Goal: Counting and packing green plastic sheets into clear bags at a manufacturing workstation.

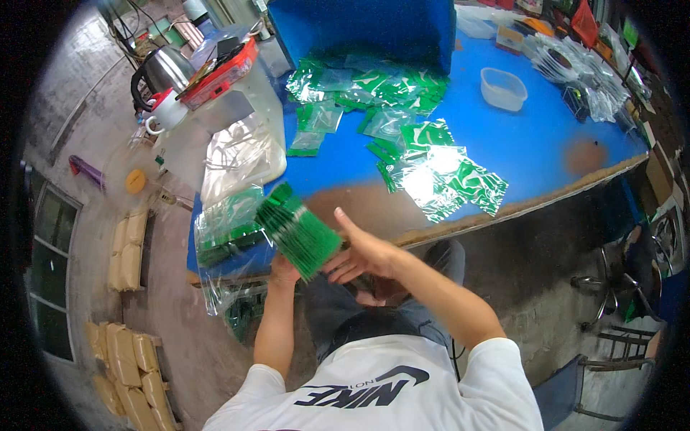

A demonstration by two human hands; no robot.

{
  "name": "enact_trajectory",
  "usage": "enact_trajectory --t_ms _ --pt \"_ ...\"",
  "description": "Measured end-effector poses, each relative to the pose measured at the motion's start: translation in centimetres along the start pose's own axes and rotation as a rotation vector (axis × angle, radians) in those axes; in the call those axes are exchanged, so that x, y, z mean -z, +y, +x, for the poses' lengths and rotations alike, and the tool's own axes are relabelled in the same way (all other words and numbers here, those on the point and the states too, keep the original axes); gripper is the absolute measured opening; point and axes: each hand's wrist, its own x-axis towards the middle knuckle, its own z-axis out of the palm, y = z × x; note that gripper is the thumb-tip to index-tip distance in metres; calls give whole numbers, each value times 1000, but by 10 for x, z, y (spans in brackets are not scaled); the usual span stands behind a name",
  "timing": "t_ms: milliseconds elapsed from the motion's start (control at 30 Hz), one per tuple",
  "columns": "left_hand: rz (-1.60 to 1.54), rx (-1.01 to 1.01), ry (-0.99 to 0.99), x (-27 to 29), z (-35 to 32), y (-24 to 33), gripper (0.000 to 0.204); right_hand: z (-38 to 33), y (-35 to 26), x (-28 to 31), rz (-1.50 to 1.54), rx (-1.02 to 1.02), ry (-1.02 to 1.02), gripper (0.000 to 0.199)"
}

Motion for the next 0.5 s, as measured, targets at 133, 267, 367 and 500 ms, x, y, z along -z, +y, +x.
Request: enact_trajectory --t_ms 133,267,367,500 --pt "123 70 -8 -38 8 -9 62 0 31 -26 368 26 -388 87" --pt "-69 188 -11 -88 30 32 68 -4 43 -36 415 196 -107 79" --pt "-68 -25 91 -89 0 31 80 -8 15 -16 220 297 55 72" --pt "-182 -178 394 -72 -3 -18 71 7 -1 -3 -464 676 293 93"
